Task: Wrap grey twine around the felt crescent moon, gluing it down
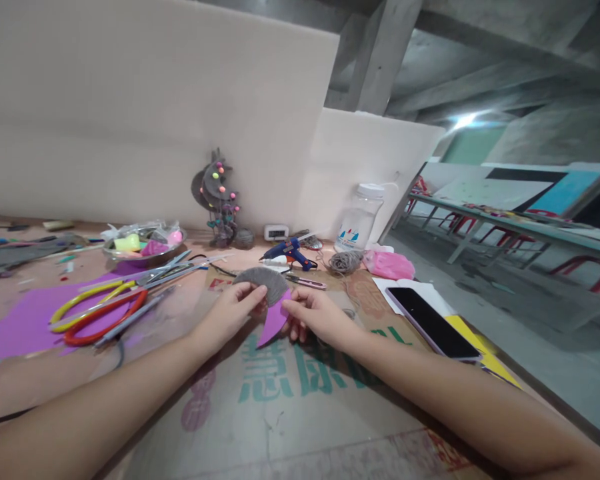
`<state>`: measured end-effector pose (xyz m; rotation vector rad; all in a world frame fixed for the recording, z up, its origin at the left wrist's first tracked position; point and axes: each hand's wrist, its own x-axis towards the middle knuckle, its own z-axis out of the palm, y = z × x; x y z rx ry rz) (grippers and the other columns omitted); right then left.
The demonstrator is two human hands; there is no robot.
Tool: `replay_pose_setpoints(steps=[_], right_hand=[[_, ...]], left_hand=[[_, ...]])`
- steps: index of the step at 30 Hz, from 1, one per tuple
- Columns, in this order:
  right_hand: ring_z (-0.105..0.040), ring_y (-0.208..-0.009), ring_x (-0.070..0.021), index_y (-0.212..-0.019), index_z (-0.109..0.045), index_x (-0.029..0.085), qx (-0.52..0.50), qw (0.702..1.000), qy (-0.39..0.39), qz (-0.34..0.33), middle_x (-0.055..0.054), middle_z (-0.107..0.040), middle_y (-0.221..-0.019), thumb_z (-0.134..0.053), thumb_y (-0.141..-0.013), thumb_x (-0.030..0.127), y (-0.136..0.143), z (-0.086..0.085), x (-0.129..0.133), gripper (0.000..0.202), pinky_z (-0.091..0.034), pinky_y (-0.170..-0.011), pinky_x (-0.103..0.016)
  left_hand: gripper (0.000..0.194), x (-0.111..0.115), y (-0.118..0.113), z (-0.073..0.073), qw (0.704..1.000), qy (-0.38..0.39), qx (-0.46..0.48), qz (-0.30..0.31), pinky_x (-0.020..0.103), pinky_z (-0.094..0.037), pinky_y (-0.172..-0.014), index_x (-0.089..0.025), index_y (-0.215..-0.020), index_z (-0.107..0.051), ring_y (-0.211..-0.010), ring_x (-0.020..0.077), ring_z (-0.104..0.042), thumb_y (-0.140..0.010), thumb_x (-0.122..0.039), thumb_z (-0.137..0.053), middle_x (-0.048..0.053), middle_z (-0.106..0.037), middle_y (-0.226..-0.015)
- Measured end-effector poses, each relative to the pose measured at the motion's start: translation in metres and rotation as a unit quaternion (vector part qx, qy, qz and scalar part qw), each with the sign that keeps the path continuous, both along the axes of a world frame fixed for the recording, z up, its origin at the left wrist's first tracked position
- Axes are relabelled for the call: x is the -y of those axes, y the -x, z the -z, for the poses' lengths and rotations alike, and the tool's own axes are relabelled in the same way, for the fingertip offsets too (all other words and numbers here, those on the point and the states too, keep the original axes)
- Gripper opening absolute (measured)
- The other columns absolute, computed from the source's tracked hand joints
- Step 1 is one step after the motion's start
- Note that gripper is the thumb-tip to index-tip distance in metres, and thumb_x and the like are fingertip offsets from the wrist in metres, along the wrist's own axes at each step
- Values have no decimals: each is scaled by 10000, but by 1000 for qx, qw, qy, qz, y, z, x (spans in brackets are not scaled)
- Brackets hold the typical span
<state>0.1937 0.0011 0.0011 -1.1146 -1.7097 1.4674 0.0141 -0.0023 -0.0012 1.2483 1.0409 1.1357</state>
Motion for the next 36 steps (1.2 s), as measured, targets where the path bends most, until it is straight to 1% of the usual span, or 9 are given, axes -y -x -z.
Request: replay_pose_setpoints(steps=[3, 6, 10, 13, 17, 25, 29, 33, 36], right_hand=[[-429, -391, -49, -693, -457, 180, 23, 994, -85, 63, 60, -503, -497, -555, -805, 489, -4, -4, -1, 343, -326, -369, -162], [-411, -423, -37, -828, -470, 187, -12, 983, -135, 127, 53, -531, -644, -590, -792, 428, -8, -7, -5, 272, -337, -392, -168], [-502, -478, -37, -1155, -424, 230, -60, 993, -81, 65, -57, -552, -1114, -613, -772, 403, -10, -5, -9, 461, -423, -435, -216], [-475, -453, -46, -1128, -481, 213, -31, 998, -43, 21, -17, -592, -927, -600, -784, 427, -9, -5, -9, 423, -379, -413, -207], [-365, -431, -45, -784, -554, 161, 31, 997, -65, 21, 47, -507, -575, -577, -803, 425, -10, -6, -7, 266, -268, -404, -183], [-391, -470, -71, -665, -523, 169, 111, 978, -170, 55, 50, -464, -532, -508, -846, 376, -7, -4, -2, 275, -304, -457, -196], [-430, -515, -87, -735, -588, 172, 180, 909, -356, 123, 29, -513, -580, -499, -856, 320, -9, -6, 2, 211, -333, -493, -205], [-505, -575, -108, -800, -634, 176, 267, 778, -561, 94, -6, -605, -634, -496, -862, 228, -15, -6, 0, 160, -360, -555, -224], [-540, -602, -122, -854, -646, 169, 303, 686, -658, 66, -13, -635, -641, -492, -866, 186, -19, -4, -2, 155, -367, -585, -240]], left_hand=[[366, 1, -1, -2, 1000, 7, 5, -18, 218, -398, -533, -157, -619, -538, -573, 116, -491, -692, -493, -662, -23, -505, -586], [356, 1, -1, -4, 1000, -13, -7, -15, 218, -395, -538, -156, -601, -534, -568, 114, -486, -704, -475, -654, -20, -511, -577], [340, 0, 0, -4, 999, -36, -28, -9, 219, -376, -536, -150, -596, -549, -562, 111, -471, -737, -448, -630, -12, -518, -578], [323, 0, 1, -3, 999, -29, -19, -14, 221, -380, -546, -156, -608, -545, -574, 113, -482, -746, -437, -625, -20, -513, -578], [327, -2, 2, -2, 998, -47, -32, -14, 231, -389, -566, -156, -588, -534, -570, 117, -487, -758, -423, -614, -17, -515, -563], [335, -2, 3, 5, 998, -48, -27, 39, 198, -319, -456, -167, -635, -491, -480, 85, -427, -806, -446, -559, -46, -462, -535], [330, -3, 3, 4, 997, -73, -29, 19, 207, -356, -483, -155, -700, -570, -503, 97, -461, -764, -478, -597, -30, -511, -570], [430, -5, 6, 4, 991, -109, -62, 50, 242, -402, -541, -136, -662, -651, -577, 150, -547, -778, -536, -543, 48, -617, -617], [422, -2, 7, 2, 993, -103, -27, 59, 276, -448, -639, -140, -847, -698, -665, 182, -596, -803, -519, -519, 66, -668, -703]])
